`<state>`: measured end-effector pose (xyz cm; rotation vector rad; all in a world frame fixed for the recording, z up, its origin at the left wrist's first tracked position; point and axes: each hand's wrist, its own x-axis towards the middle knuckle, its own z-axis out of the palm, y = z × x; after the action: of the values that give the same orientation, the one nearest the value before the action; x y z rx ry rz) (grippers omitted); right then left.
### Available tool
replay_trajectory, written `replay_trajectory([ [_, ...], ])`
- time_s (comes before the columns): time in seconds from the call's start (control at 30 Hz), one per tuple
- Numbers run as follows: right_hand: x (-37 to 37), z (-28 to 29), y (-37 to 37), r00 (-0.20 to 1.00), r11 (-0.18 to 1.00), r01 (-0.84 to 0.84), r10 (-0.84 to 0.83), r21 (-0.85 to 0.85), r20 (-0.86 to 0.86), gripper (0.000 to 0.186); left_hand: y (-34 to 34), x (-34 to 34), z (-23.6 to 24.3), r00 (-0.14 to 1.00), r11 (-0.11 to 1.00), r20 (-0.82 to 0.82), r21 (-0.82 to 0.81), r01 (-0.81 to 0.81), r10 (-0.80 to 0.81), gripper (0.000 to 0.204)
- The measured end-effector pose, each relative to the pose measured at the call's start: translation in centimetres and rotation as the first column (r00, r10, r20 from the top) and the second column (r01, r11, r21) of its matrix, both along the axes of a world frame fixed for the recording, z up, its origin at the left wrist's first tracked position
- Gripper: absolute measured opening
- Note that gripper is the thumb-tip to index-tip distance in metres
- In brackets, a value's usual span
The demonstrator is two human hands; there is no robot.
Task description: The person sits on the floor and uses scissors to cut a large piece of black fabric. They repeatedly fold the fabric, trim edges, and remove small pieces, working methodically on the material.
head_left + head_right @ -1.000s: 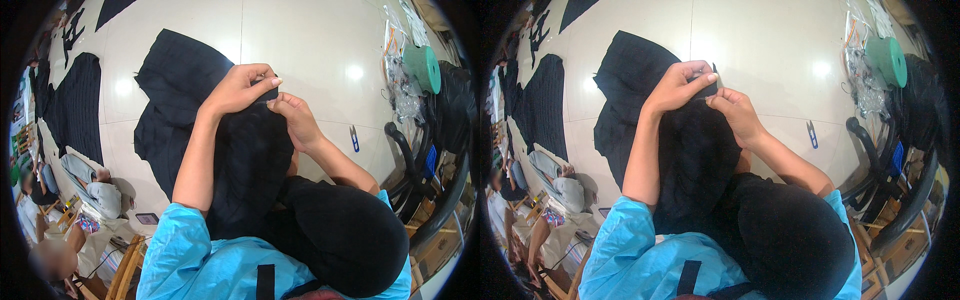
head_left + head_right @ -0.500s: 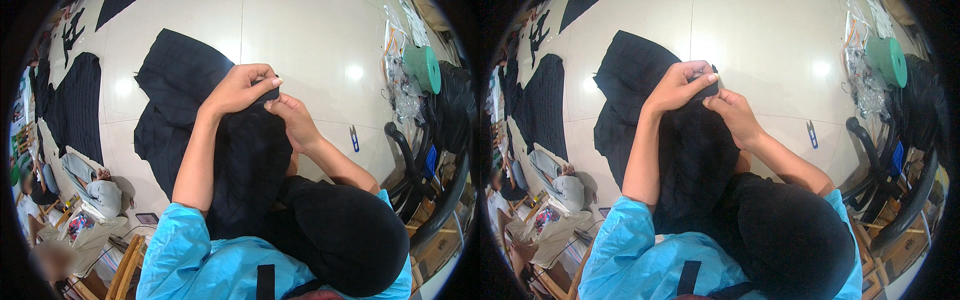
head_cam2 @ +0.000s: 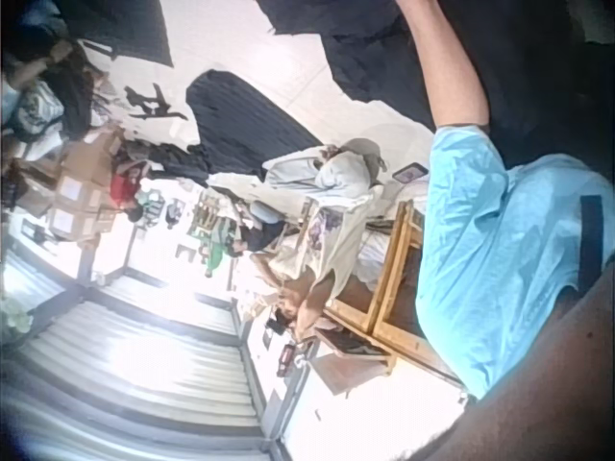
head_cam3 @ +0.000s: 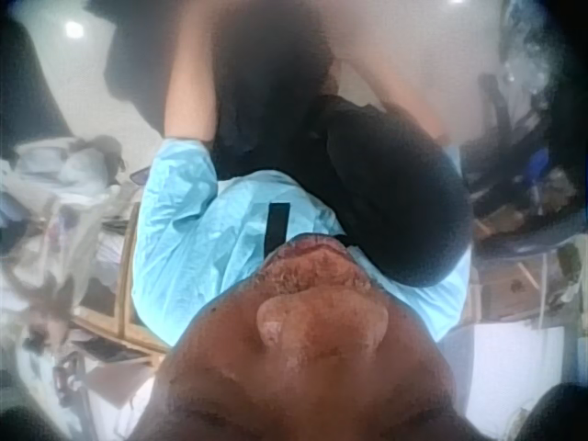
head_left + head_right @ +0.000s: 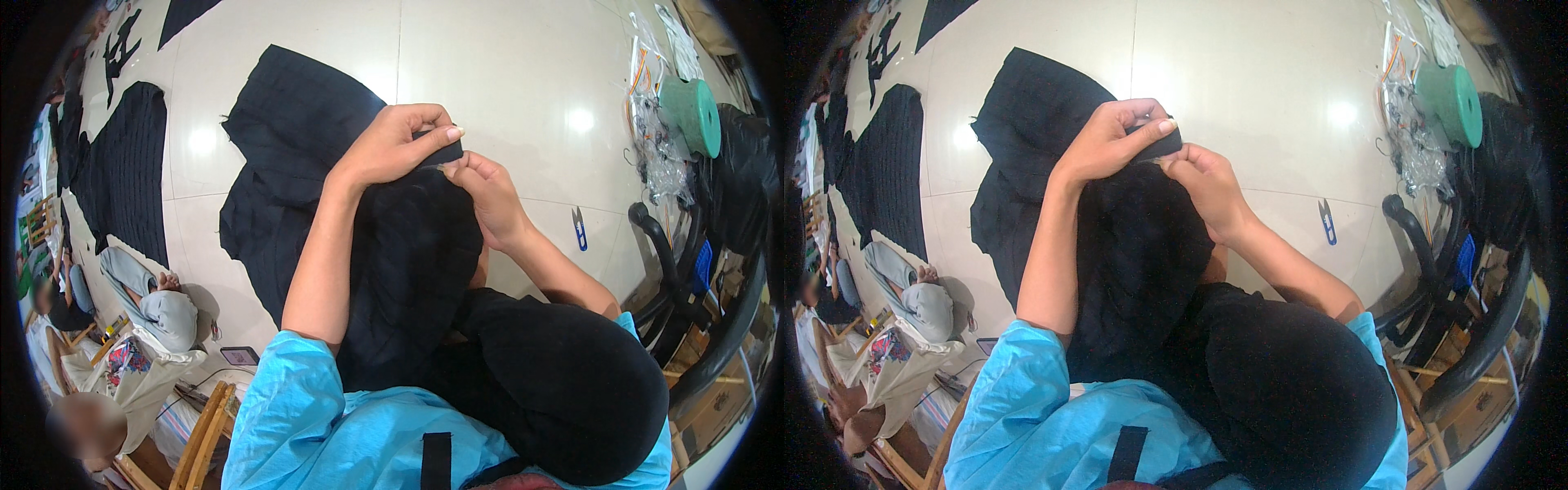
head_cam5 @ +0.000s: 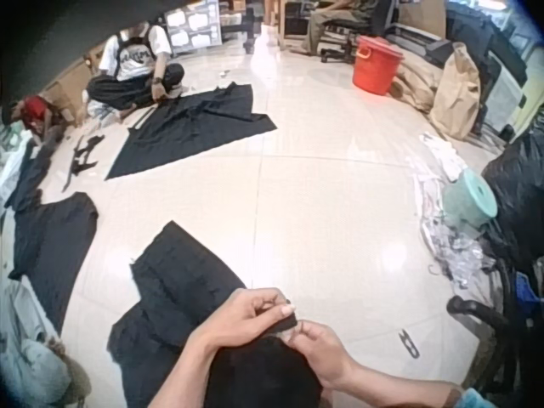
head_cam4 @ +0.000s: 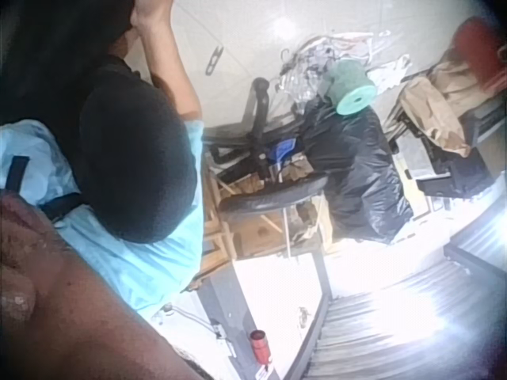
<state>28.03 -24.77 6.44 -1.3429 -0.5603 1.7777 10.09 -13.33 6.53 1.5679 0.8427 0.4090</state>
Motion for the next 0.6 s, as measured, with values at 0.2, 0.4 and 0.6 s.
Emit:
replay_trajectory([
  [0.2,0.1,-0.3,-0.3,0.998,0.997,0.061,-0.061,0.044,0.005,0.009,0.1,-0.1,-0.4,1.0,1.0,-0.021,0.005,0.011,-0.011,0.035],
  [0.4,0.6,-0.7,0.1,0.99,0.985,0.131,-0.136,0.116,0.033,0.009,0.8,-1.4,0.5,0.955,0.979,-0.216,-0.018,0.205,-0.204,0.085],
  [0.6,1.4,-1.1,-0.1,0.987,0.979,0.161,-0.163,0.125,0.002,0.01,1.3,-2.4,0.9,0.945,0.974,-0.239,-0.092,0.208,-0.224,0.071],
])
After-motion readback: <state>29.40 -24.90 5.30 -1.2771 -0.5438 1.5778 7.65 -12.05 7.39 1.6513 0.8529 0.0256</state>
